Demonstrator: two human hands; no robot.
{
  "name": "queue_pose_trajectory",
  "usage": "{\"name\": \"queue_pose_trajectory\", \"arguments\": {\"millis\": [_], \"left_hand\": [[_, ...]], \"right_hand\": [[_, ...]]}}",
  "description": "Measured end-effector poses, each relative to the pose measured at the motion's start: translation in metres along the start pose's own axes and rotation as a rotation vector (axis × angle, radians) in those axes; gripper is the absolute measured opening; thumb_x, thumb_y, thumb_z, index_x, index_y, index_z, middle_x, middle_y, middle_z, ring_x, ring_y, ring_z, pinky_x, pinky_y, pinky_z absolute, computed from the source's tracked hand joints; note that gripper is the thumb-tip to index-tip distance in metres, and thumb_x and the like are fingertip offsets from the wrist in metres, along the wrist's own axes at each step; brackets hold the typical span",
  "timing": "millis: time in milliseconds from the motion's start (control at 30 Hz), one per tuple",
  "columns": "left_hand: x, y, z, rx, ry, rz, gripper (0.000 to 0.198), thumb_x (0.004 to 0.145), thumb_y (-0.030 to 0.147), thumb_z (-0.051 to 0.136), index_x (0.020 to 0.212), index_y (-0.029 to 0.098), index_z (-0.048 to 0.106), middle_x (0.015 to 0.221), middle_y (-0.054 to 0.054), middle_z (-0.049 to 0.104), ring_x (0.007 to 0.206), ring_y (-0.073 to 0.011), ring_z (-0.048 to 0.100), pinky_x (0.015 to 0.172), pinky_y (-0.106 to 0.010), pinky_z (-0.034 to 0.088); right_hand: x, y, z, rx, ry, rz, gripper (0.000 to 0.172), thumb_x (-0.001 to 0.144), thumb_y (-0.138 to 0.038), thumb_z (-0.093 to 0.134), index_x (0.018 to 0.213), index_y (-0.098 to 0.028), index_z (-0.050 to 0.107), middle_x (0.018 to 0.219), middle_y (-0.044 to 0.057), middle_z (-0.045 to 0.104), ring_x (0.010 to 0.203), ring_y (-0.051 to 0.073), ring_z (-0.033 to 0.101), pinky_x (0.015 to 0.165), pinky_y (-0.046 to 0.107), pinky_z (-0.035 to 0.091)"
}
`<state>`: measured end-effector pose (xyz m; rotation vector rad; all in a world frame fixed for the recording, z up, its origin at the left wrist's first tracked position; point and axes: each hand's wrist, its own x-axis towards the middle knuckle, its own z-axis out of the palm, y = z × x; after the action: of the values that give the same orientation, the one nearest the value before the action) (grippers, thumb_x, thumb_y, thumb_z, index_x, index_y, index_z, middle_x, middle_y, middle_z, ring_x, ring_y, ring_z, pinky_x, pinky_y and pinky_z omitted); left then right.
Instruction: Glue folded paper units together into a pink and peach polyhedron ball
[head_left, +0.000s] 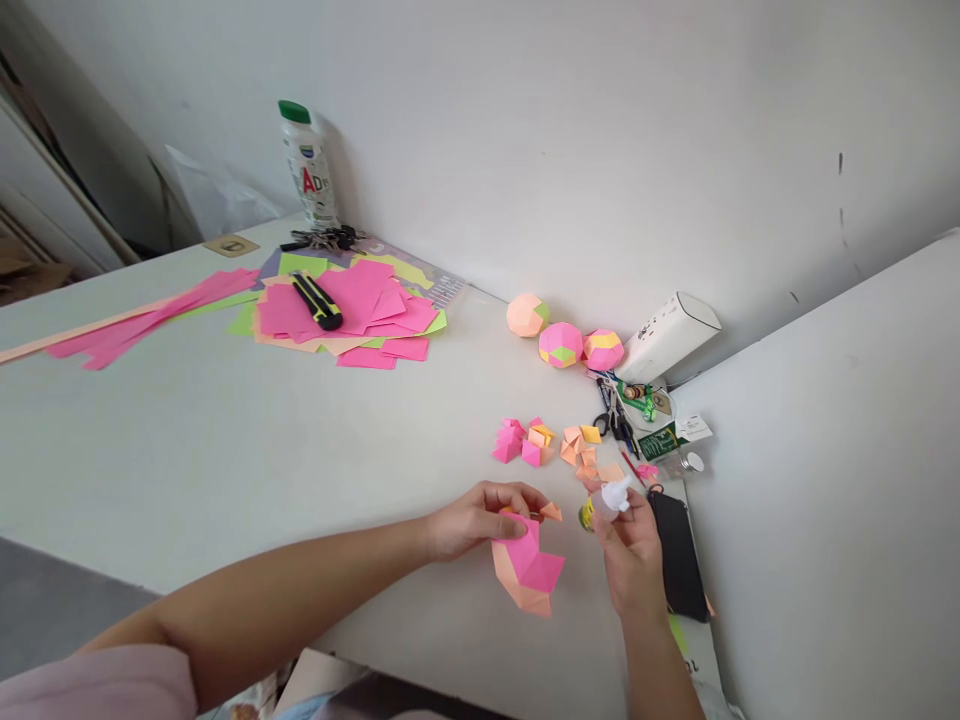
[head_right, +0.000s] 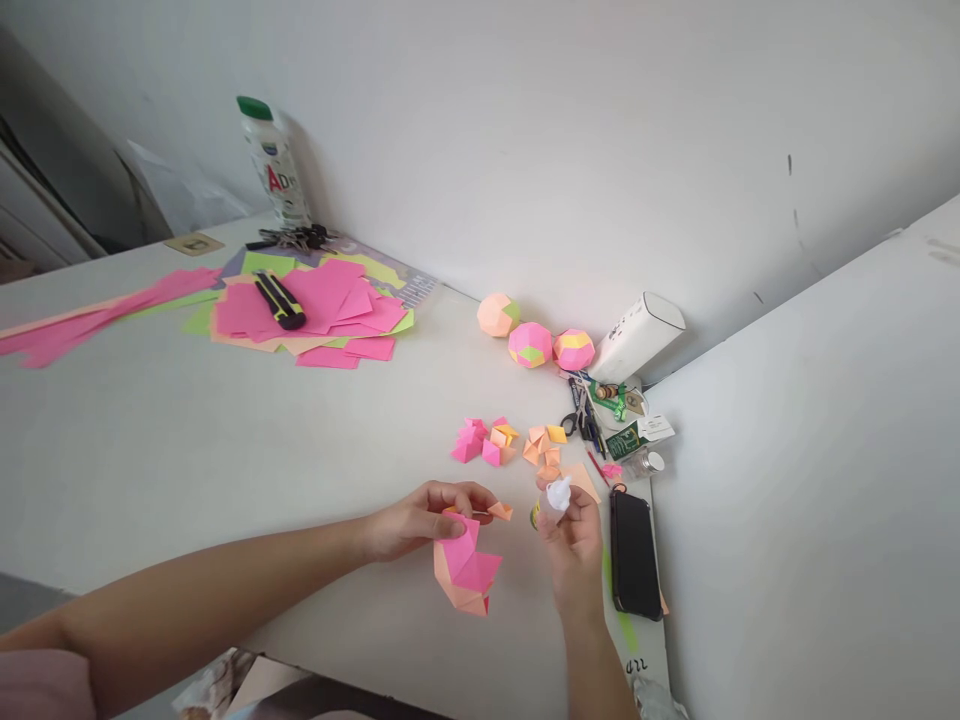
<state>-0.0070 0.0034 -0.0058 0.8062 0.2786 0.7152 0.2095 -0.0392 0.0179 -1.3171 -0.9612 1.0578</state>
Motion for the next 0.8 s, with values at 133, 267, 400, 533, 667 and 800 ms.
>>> {"name": "queue_pose_trajectory", "arguments": {"millis": [133, 267, 400, 533, 667, 800], "left_hand": [[-0.001, 0.000, 0.001, -0.004, -0.002, -0.002, 0.002, 0.071, 0.015, 0.067, 0.070, 0.016, 0.067, 0.113, -0.007, 0.059, 0.111, -0.0251, 0.054, 0.106, -0.044, 0.029], [-0.002, -0.001, 0.001, -0.001, -0.013, 0.004, 0.002, 0.072, 0.015, 0.066, 0.070, 0.015, 0.067, 0.114, -0.007, 0.060, 0.113, -0.0256, 0.053, 0.106, -0.044, 0.029], [-0.002, 0.000, 0.001, 0.003, -0.009, -0.012, 0.001, 0.070, 0.015, 0.066, 0.069, 0.015, 0.066, 0.114, -0.008, 0.060, 0.110, -0.0251, 0.054, 0.104, -0.045, 0.031], [-0.001, 0.001, 0.002, 0.007, -0.005, -0.014, 0.002, 0.069, 0.016, 0.067, 0.068, 0.015, 0.066, 0.113, -0.009, 0.060, 0.111, -0.0268, 0.052, 0.103, -0.046, 0.033], [-0.001, 0.002, 0.002, 0.011, 0.001, -0.014, 0.002, 0.068, 0.016, 0.068, 0.068, 0.015, 0.066, 0.113, -0.009, 0.059, 0.112, -0.0281, 0.052, 0.103, -0.046, 0.032], [-0.001, 0.002, 0.002, 0.017, 0.006, -0.022, 0.003, 0.068, 0.016, 0.067, 0.067, 0.015, 0.066, 0.113, -0.009, 0.059, 0.112, -0.0281, 0.053, 0.103, -0.046, 0.030]], "right_hand": [[0.002, 0.001, 0.001, -0.218, 0.015, 0.014, 0.044, 0.070, -0.034, 0.073, 0.107, -0.022, 0.051, 0.116, 0.013, 0.064, 0.103, 0.026, 0.059, 0.082, 0.041, 0.048], [0.000, -0.001, 0.003, -0.319, -0.023, -0.004, 0.047, 0.075, -0.034, 0.068, 0.116, -0.022, 0.048, 0.121, 0.013, 0.061, 0.108, 0.025, 0.058, 0.088, 0.041, 0.048], [-0.002, 0.003, 0.004, -0.362, -0.028, -0.014, 0.049, 0.078, -0.033, 0.065, 0.121, -0.023, 0.045, 0.127, 0.012, 0.056, 0.116, 0.024, 0.054, 0.097, 0.041, 0.043], [-0.001, 0.007, 0.004, -0.369, -0.011, -0.016, 0.054, 0.075, -0.028, 0.065, 0.124, -0.023, 0.044, 0.128, 0.011, 0.054, 0.119, 0.025, 0.051, 0.100, 0.043, 0.041], [-0.005, 0.005, 0.004, -0.445, 0.090, -0.244, 0.054, 0.073, -0.016, 0.061, 0.125, -0.023, 0.046, 0.132, 0.011, 0.047, 0.125, 0.026, 0.043, 0.105, 0.047, 0.034], [-0.017, 0.008, -0.004, -0.459, 0.371, -0.643, 0.032, 0.074, -0.015, 0.060, 0.104, -0.025, 0.058, 0.108, 0.009, 0.057, 0.094, 0.024, 0.059, 0.086, 0.045, 0.048]]}}
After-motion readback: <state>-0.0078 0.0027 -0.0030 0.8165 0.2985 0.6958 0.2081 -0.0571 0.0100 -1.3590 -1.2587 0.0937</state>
